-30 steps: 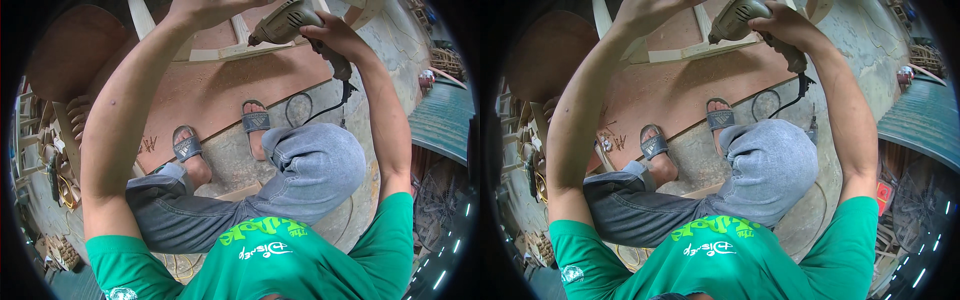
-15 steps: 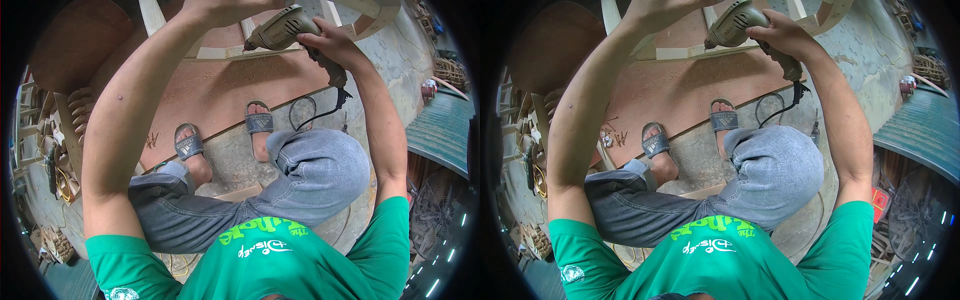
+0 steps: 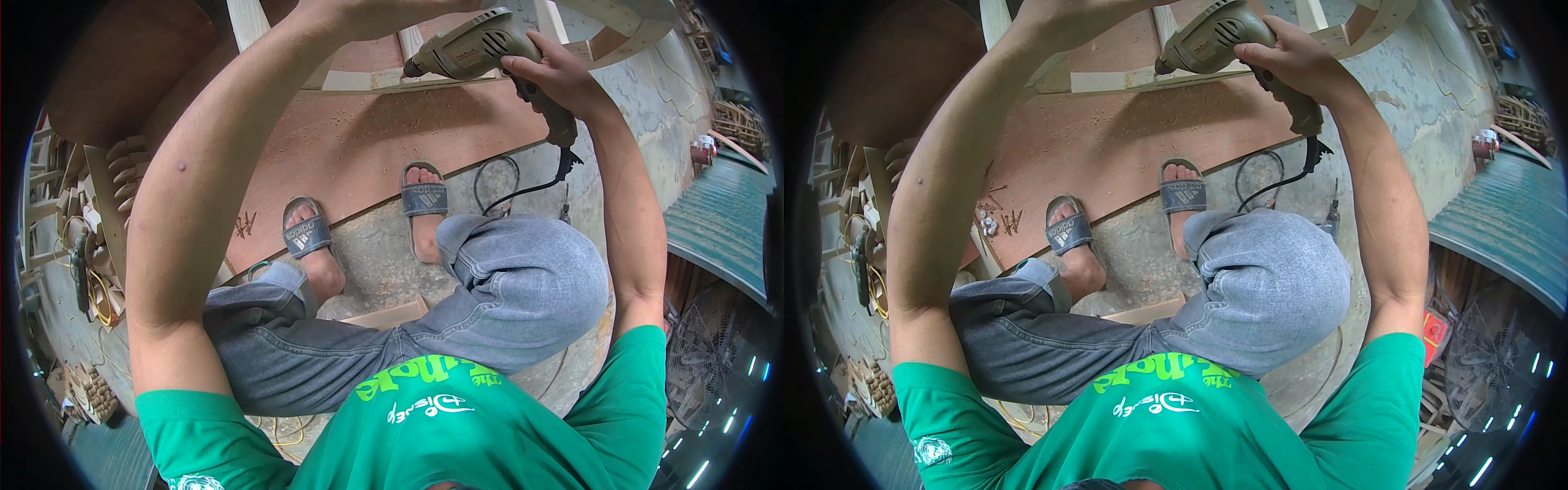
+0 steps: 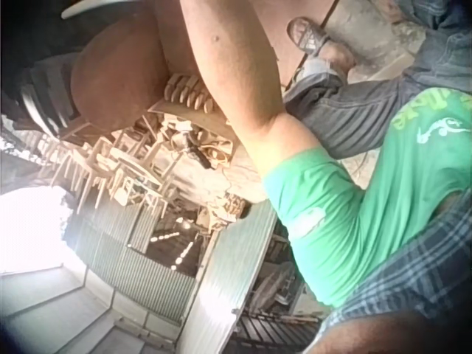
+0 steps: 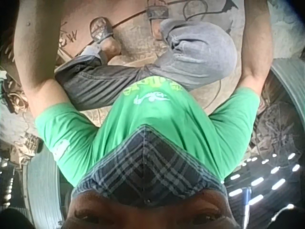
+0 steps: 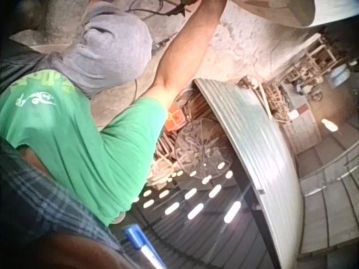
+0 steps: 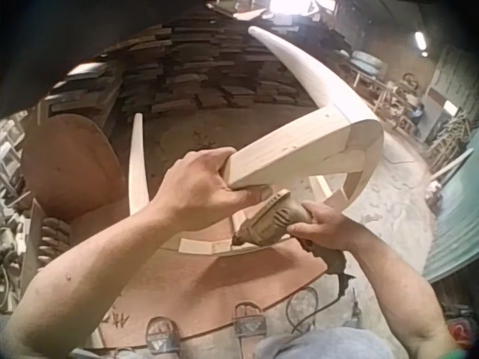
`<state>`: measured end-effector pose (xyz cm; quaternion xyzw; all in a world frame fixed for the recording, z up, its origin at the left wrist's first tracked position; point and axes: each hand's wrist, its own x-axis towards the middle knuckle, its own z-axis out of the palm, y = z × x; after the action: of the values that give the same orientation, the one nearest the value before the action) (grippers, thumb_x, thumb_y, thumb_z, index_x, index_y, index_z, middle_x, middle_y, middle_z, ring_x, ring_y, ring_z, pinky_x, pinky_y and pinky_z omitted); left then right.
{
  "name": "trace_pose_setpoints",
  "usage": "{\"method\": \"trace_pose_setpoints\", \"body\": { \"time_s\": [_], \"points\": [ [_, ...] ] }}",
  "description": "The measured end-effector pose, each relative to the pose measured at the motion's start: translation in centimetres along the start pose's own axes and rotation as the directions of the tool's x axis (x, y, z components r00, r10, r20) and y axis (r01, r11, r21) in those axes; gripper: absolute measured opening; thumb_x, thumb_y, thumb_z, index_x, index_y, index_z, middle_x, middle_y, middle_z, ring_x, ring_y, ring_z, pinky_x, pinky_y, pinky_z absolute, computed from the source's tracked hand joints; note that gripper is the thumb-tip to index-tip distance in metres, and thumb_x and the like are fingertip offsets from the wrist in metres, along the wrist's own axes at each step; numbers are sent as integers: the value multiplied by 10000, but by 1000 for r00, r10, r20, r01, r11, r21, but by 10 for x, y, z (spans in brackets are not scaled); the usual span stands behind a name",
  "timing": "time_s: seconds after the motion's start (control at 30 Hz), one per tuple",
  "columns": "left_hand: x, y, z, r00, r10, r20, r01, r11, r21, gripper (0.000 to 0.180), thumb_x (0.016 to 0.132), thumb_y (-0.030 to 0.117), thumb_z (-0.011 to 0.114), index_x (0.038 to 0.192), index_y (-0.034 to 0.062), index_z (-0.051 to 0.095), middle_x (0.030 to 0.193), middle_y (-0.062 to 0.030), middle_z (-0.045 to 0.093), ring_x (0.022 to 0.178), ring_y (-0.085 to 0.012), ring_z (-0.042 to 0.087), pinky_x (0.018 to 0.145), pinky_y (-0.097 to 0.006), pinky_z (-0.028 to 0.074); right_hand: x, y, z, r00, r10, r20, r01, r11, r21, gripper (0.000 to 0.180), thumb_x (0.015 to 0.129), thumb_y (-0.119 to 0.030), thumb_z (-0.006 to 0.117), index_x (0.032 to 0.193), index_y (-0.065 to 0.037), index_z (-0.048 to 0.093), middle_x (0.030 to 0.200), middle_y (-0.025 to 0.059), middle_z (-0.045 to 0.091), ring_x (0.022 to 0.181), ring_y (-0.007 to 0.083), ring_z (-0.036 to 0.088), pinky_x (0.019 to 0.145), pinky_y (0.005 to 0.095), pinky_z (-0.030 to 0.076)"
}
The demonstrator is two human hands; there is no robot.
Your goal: Drilling holes into a wooden chair frame using an electric drill in a workshop setting.
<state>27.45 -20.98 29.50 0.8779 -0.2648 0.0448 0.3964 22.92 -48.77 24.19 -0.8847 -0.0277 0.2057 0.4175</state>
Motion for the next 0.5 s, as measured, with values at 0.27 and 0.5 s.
{"method": "trace_pose_setpoints", "body": {
  "time_s": [0.27,0.5],
  "points": [
    [2,-17,13,998,56,-4,-56,994,-97,558,732,492,784,997,3,734,869,-142,746,787,-219,725,712,-347,553,15,-46,17,992,86,88,-67,976,-206,422,953,-317,700,1253,-59,554,823,30,616,708,86,610,559,268,520],
    [-2,-10,9,994,105,14,-97,960,-263,525,762,430,806,975,-43,726,814,-122,726,743,-175,695,669,-313,545,26,-49,17,958,-183,222,228,953,-199,310,924,-207,699,1166,-29,624,927,91,691,860,203,653,786,358,527]
  ]
}}
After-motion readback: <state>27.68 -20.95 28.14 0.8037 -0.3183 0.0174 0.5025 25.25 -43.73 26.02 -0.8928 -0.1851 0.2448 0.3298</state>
